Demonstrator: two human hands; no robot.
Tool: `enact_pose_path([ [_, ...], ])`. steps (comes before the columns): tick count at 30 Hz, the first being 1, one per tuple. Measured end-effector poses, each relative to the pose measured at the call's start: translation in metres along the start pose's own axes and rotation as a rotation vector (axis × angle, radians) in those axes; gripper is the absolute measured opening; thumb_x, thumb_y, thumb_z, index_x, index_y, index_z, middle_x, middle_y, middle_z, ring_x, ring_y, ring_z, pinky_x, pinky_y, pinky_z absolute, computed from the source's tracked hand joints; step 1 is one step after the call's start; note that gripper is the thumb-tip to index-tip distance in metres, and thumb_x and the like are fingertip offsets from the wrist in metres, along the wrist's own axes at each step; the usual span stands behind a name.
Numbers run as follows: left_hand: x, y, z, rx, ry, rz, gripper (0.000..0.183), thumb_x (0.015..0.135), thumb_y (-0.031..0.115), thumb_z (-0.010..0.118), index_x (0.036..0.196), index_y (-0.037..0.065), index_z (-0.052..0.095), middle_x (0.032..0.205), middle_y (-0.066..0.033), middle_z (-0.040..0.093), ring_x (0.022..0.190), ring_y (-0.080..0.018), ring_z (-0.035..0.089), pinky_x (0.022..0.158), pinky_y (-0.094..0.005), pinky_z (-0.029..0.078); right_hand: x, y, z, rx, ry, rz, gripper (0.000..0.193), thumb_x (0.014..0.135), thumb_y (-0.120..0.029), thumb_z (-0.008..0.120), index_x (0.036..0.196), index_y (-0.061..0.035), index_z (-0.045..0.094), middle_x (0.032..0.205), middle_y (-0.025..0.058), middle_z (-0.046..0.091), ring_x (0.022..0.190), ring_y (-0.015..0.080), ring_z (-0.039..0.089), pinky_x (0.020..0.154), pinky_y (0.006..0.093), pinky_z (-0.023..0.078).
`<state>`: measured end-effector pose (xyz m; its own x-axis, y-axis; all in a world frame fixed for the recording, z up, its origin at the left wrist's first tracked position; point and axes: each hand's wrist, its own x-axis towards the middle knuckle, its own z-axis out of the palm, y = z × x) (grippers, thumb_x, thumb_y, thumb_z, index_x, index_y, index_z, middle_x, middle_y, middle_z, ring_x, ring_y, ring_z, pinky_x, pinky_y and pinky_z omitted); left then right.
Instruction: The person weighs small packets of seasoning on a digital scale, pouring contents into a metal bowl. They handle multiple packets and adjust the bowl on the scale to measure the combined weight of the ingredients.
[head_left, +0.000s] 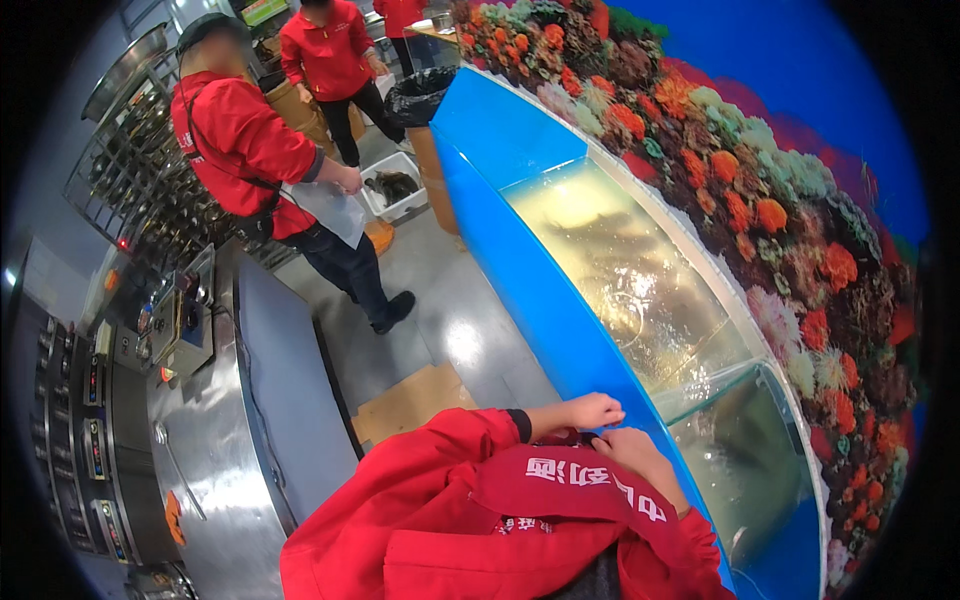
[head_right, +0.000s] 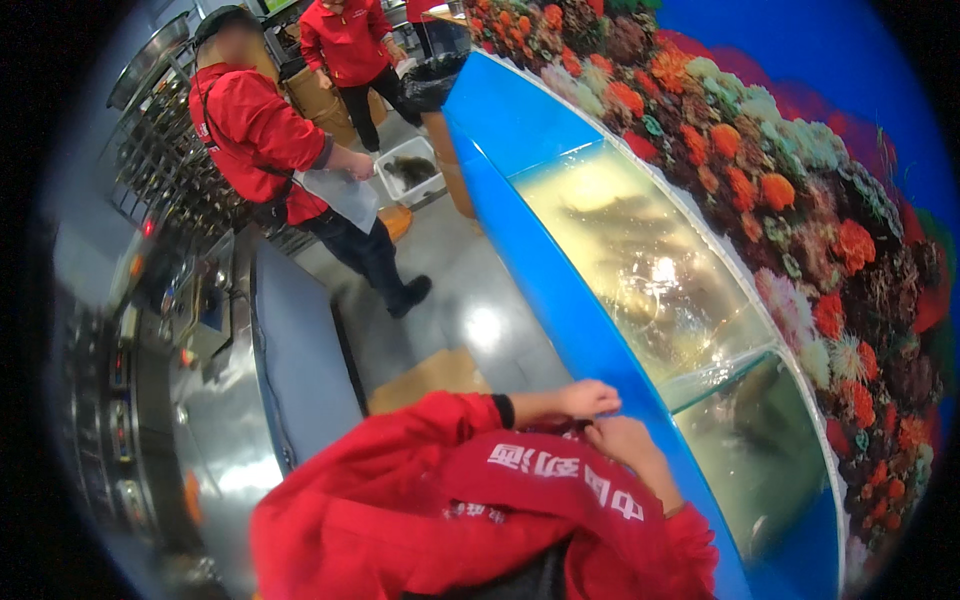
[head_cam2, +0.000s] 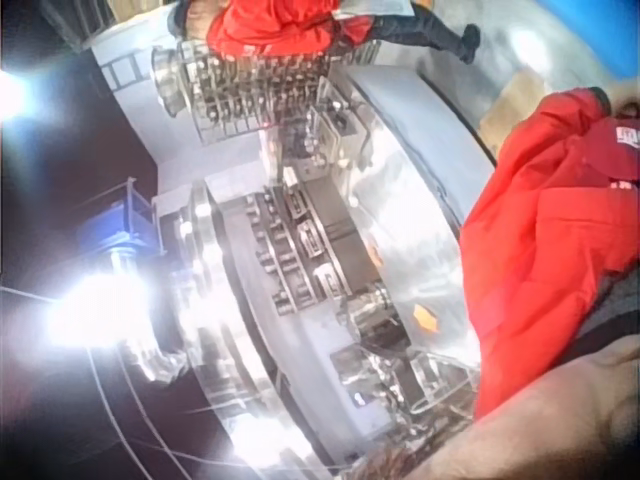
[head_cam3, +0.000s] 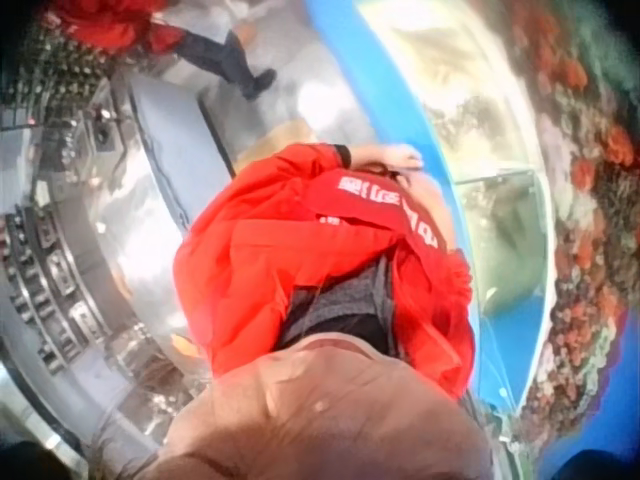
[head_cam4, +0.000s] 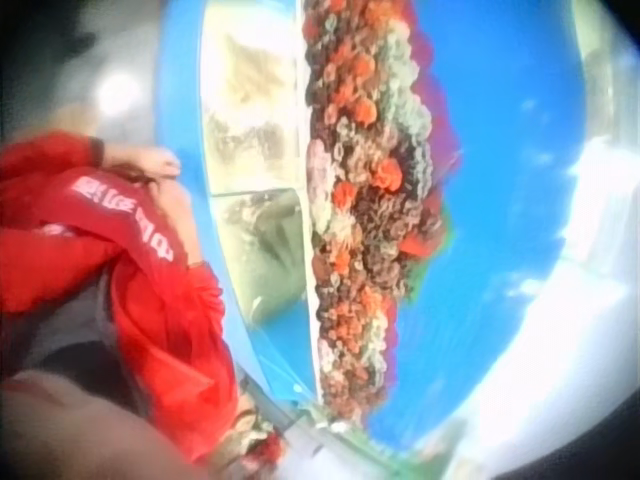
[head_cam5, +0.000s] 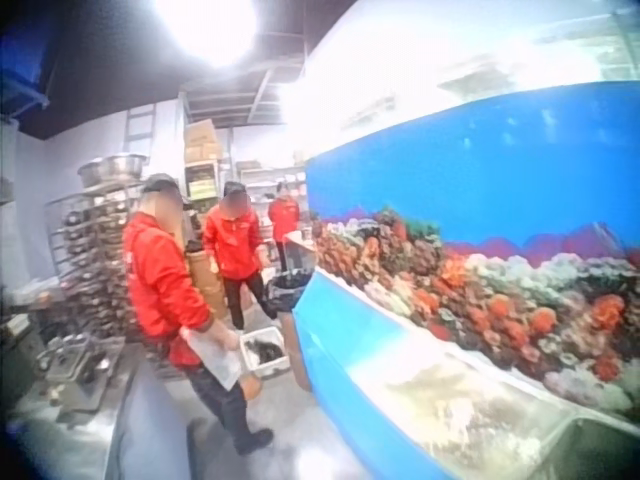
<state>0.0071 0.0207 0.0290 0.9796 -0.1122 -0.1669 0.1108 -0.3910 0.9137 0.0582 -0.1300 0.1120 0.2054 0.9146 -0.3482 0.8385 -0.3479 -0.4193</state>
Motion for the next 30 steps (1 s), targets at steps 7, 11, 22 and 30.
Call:
enact_pose_path([
  [7,-0.015,0.100,-0.016,0.008,-0.329,0.128,0.056,0.095,0.046,0.034,0.094,0.000,0.065,0.096,-0.0201,0.064,0.090,-0.0369,0.060,0.080,-0.0421,0.047,-0.002,-0.016,-0.007,0.293,-0.189,0.060,0.039,0.090,-0.039,0.049,0.084,-0.0042,0.067,0.082,0.0177,0.065,0.076,0.0314,0.063,0.069,0.0392,0.049],
  [11,-0.018,0.111,-0.010,0.316,-0.447,0.055,0.067,0.094,0.053,0.023,0.097,0.000,0.065,0.099,-0.0239,0.062,0.095,-0.0424,0.057,0.082,-0.0473,0.045,-0.002,-0.017,-0.003,0.336,-0.189,0.045,0.039,0.090,-0.039,0.049,0.084,-0.0042,0.067,0.082,0.0177,0.065,0.076,0.0311,0.063,0.069,0.0389,0.049],
  [22,-0.021,0.089,-0.004,0.251,-0.397,0.102,0.060,0.096,0.047,0.025,0.098,0.000,0.063,0.099,-0.0259,0.061,0.094,-0.0447,0.055,0.080,-0.0498,0.044,-0.011,-0.017,0.006,0.415,-0.198,0.063,0.038,0.089,-0.038,0.050,0.085,-0.0040,0.067,0.083,0.0177,0.065,0.077,0.0301,0.063,0.070,0.0380,0.049],
  [30,-0.017,0.085,-0.002,0.288,-0.428,0.104,0.057,0.096,0.042,0.025,0.099,0.000,0.062,0.102,-0.0256,0.060,0.093,-0.0443,0.055,0.080,-0.0505,0.043,-0.015,-0.017,0.006,0.437,-0.190,0.068,0.038,0.089,-0.038,0.051,0.086,-0.0040,0.067,0.083,0.0177,0.065,0.077,0.0294,0.063,0.070,0.0374,0.049],
])
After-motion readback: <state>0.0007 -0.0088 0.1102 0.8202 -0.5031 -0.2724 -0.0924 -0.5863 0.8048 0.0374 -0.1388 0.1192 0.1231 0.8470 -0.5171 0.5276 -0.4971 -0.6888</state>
